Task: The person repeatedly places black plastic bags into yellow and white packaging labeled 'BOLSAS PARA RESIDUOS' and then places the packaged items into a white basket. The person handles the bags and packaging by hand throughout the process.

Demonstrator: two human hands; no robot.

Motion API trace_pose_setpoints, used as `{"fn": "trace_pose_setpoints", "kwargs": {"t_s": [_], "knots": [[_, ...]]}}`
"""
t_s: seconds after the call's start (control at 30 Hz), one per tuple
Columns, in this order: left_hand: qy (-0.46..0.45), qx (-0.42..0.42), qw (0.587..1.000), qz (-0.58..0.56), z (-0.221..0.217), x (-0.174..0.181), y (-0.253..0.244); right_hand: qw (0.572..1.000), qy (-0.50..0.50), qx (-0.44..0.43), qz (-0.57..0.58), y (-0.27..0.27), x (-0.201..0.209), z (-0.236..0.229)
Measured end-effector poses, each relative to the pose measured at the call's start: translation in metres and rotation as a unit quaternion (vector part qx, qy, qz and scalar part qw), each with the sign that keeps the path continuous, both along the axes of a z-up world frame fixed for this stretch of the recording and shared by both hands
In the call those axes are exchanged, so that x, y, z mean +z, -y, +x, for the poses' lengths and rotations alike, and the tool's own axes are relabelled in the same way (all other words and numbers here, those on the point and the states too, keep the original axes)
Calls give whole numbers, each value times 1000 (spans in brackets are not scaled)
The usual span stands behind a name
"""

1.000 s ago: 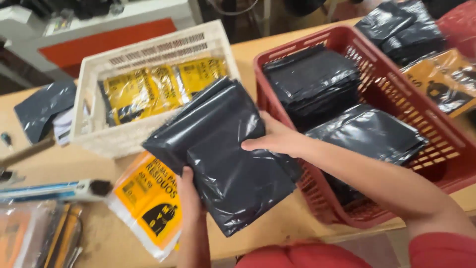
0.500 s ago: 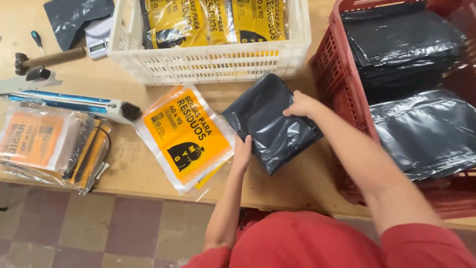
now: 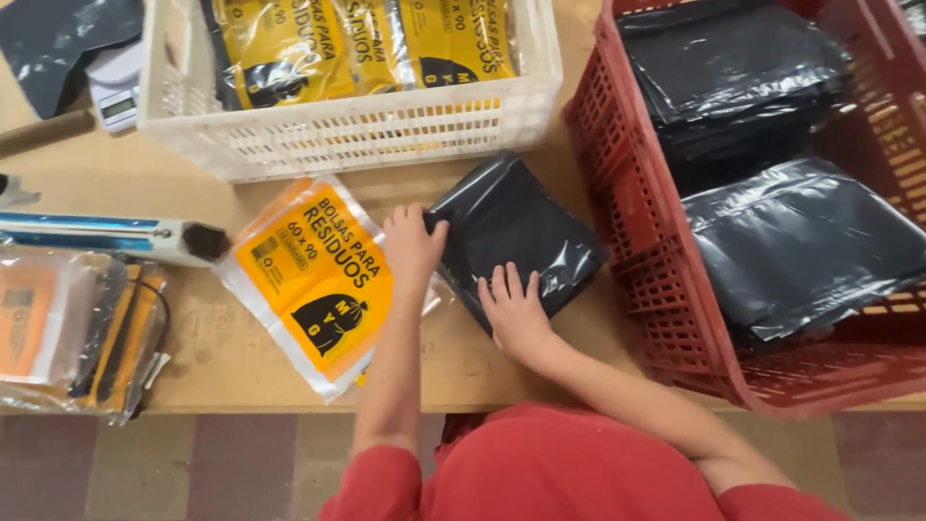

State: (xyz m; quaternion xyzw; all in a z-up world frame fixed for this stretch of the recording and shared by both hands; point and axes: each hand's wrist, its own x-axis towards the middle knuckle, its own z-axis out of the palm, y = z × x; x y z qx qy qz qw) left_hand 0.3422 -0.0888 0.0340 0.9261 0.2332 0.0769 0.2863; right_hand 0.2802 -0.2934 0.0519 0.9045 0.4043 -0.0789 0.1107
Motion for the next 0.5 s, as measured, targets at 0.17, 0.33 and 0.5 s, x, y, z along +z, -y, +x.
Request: {"fn": "trace_pose_setpoints", "kwargs": {"t_s": [0.17,0.33,0.5], "knots": [[-45,-54,990,121,28,12,-7,976,-138,-26,168,35,-35,26],[-152,-107,978,96,45,43,8,905,-42,-30,422,57,-92,15],[-162,-122,979,-26,72,11,19,886,-40,11,462,58,-78,-9]]}}
